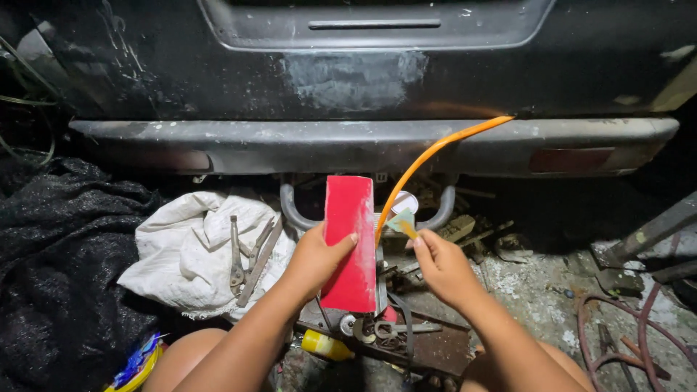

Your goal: The person scrapes the rear bumper of a black car using a red scraper held in the left hand and a small yellow tool in the right hand. The person repeatedly scrapes the surface and occasionally wipes the tool on a white cloth.

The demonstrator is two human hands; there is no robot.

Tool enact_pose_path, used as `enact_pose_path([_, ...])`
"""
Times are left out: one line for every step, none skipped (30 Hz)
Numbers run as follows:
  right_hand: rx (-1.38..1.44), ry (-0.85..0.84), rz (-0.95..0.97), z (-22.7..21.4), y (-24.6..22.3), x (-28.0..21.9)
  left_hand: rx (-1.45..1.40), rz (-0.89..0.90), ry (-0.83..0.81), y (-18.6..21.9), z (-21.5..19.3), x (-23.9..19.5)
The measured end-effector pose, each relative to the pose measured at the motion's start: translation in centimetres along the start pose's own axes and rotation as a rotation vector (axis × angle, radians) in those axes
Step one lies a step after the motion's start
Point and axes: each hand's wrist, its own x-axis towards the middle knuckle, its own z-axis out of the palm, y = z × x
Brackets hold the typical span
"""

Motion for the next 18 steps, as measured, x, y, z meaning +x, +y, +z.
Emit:
enact_pose_path([-0.001, 0.0, -0.001, 0.2, -0.1, -0.1, -0.001, 0.001, 0.0, -0.1, 0.2, 0.2])
enact_pose_path([-0.004, -0.006, -0.016, 0.4, -0.3, -0.3, -0.018, 0.003, 0.017, -0.2, 0.4, 0.4])
enact_pose_path([-0.007, -0.013, -0.032, 0.6, -0.5, -0.4, -0.036, 0.004, 0.036, -0.3, 0.5, 0.6])
enact_pose_path([-0.007, -0.014, -0.035, 0.7, -0.8, -0.4, -0.037, 0.005, 0.038, 0.1, 0.8, 0.1])
enact_pose_path([-0.036, -0.034, -0.033, 0.8, -1.1, -0.4, -0.06, 0.002, 0.043, 0.4, 1.2, -0.4])
enact_pose_path([-0.065, -0.054, -0.031, 1.0, -1.4, -0.4, -0.083, 0.0, 0.047, 0.8, 1.5, -0.8])
enact_pose_path([-0.065, -0.055, -0.031, 0.9, -1.8, -0.5, -0.083, 0.0, 0.046, 0.6, 1.6, -0.5])
enact_pose_path([-0.081, -0.074, -0.014, 0.9, -2.3, -0.6, -0.082, 0.012, 0.059, 0.5, 1.6, -0.3])
enact_pose_path([-0.097, -0.093, 0.002, 0.8, -2.7, -0.6, -0.08, 0.024, 0.071, 0.3, 1.6, 0.0])
enact_pose_path([-0.098, -0.094, 0.003, 1.0, -2.2, -0.6, -0.081, 0.023, 0.071, 0.4, 1.8, -0.2])
enact_pose_path([-0.088, -0.05, 0.009, 1.2, -1.9, -0.4, -0.094, 0.028, 0.084, 0.5, 1.8, -0.2])
enact_pose_path([-0.078, -0.006, 0.016, 1.4, -1.5, -0.2, -0.108, 0.033, 0.097, 0.6, 1.8, -0.2])
enact_pose_path([-0.078, -0.004, 0.014, 1.2, -1.5, -0.2, -0.107, 0.036, 0.098, 0.9, 1.8, -0.5])
enact_pose_path([-0.104, -0.02, 0.02, 0.9, -1.5, -0.1, -0.109, 0.029, 0.101, 1.2, 1.7, -0.8])
enact_pose_path([-0.13, -0.038, 0.026, 0.8, -1.5, -0.1, -0.11, 0.02, 0.103, 1.5, 1.7, -1.1])
enact_pose_path([-0.128, -0.037, 0.026, 0.9, -1.8, -0.3, -0.109, 0.02, 0.104, 1.5, 1.7, -1.1])
enact_pose_path([-0.126, -0.056, 0.016, 1.1, -2.0, -0.4, -0.101, 0.033, 0.109, 1.6, 1.7, -0.9])
enact_pose_path([-0.123, -0.074, 0.005, 1.2, -2.3, -0.5, -0.093, 0.046, 0.114, 1.6, 1.8, -0.8])
